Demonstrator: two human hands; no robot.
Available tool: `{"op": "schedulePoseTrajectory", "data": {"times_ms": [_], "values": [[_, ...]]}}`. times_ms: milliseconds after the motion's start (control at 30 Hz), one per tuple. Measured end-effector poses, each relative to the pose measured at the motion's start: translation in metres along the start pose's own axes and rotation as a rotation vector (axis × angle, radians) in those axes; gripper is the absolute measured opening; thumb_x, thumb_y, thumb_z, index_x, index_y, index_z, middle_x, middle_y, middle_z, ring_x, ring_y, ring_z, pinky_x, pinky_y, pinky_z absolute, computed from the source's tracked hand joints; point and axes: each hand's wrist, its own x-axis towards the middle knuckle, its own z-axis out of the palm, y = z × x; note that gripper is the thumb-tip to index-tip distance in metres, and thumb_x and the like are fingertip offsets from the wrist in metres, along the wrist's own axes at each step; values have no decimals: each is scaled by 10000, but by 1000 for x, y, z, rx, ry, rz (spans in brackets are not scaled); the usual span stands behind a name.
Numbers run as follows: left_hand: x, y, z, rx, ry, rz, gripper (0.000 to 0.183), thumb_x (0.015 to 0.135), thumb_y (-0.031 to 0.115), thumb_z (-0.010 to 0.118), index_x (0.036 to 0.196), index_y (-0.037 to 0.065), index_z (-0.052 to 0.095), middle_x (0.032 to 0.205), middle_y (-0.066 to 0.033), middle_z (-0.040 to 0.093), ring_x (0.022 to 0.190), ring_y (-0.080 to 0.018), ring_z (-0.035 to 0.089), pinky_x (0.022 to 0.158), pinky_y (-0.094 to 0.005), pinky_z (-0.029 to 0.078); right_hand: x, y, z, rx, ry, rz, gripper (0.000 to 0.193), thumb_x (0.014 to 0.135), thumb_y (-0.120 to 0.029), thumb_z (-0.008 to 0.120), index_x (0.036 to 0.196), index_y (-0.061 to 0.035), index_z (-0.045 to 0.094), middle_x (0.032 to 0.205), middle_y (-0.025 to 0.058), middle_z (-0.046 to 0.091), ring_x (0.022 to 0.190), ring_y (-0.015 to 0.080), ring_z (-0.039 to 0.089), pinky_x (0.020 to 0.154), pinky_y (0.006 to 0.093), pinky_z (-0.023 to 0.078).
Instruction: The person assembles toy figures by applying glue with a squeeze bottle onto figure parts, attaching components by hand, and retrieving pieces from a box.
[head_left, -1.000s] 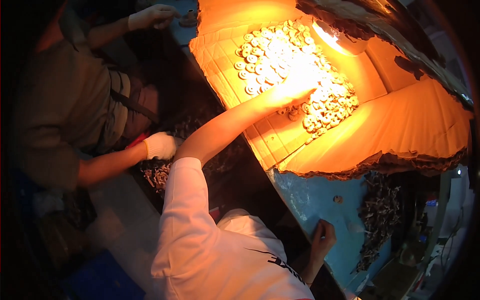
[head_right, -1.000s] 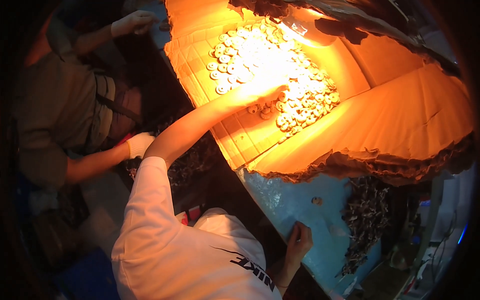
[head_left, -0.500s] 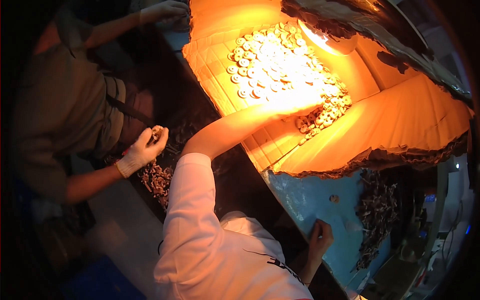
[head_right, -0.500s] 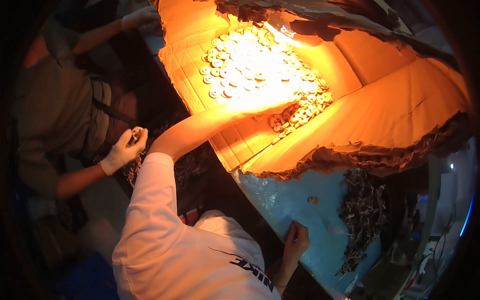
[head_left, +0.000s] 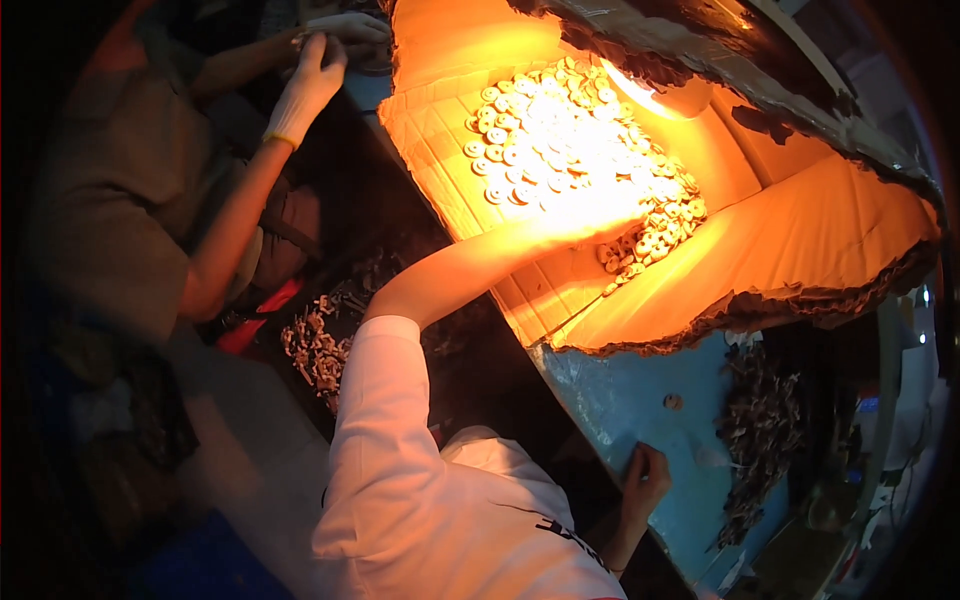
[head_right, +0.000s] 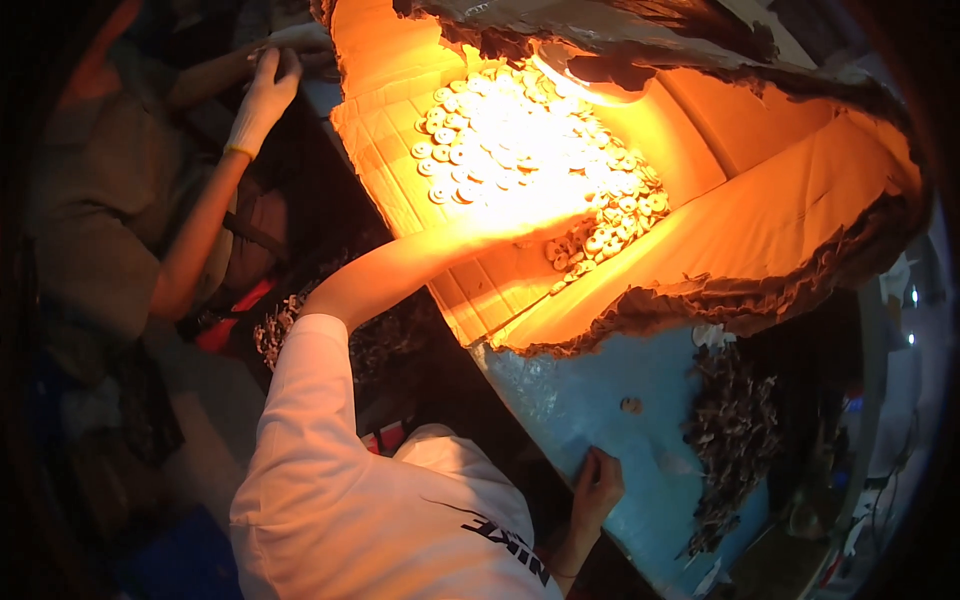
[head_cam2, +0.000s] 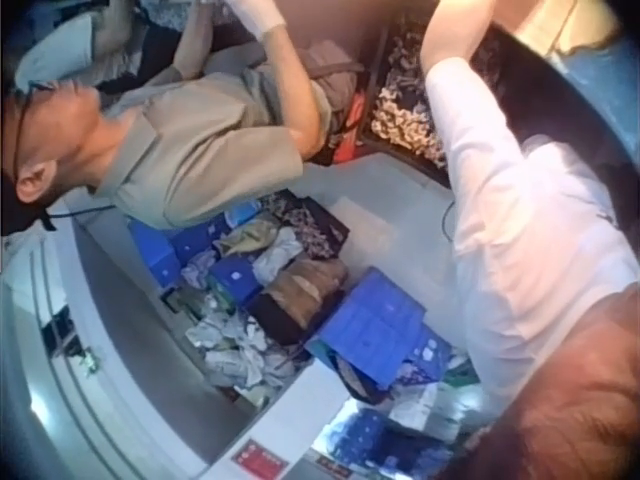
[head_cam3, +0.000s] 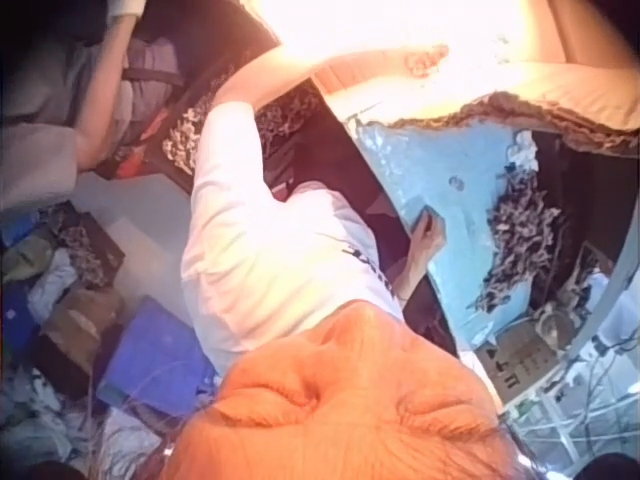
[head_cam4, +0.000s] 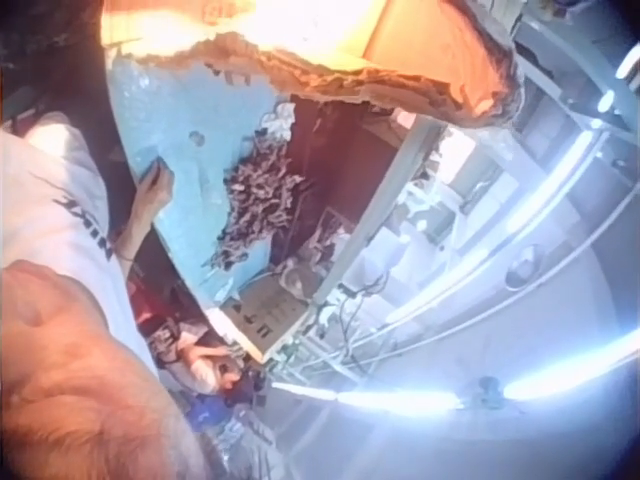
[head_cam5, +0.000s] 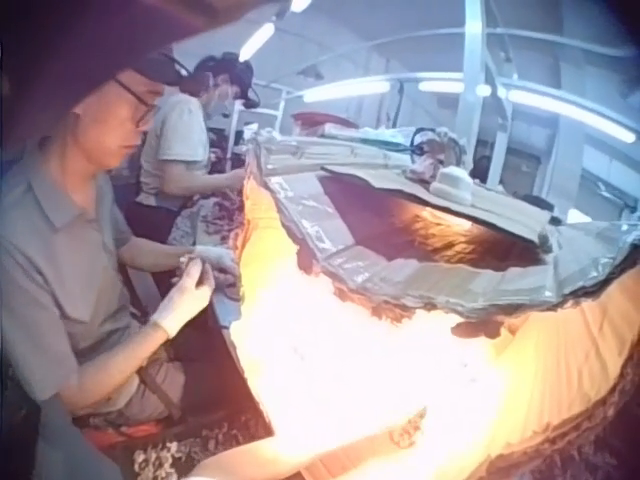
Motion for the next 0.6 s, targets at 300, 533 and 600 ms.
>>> {"op": "schedulePoseTrajectory", "data": {"times_ms": [300,533,600], "values": [[-14,24,-36,52,-21,-177,203,754,246,556,718,47,575,542,-133,506,503,-274,528,463,-401,434,0,-3,2,14,-19,-8,105,828,-16,550,911,-11,615,759,144,572,645,307,555,534,368,418],[-52,3,-69,176,98,-278,228,735,274,603,815,61,614,621,-129,560,583,-255,576,517,-360,451,1,-10,-3,21,14,-40,96,820,-11,559,900,-9,612,748,148,563,612,312,547,517,361,413],[-57,42,-100,-327,419,-377,163,743,35,581,903,26,613,732,-136,623,666,-263,614,580,-346,471,1,-5,-7,34,27,-32,89,808,-9,574,888,-14,610,736,143,557,602,305,546,507,357,409]]}}
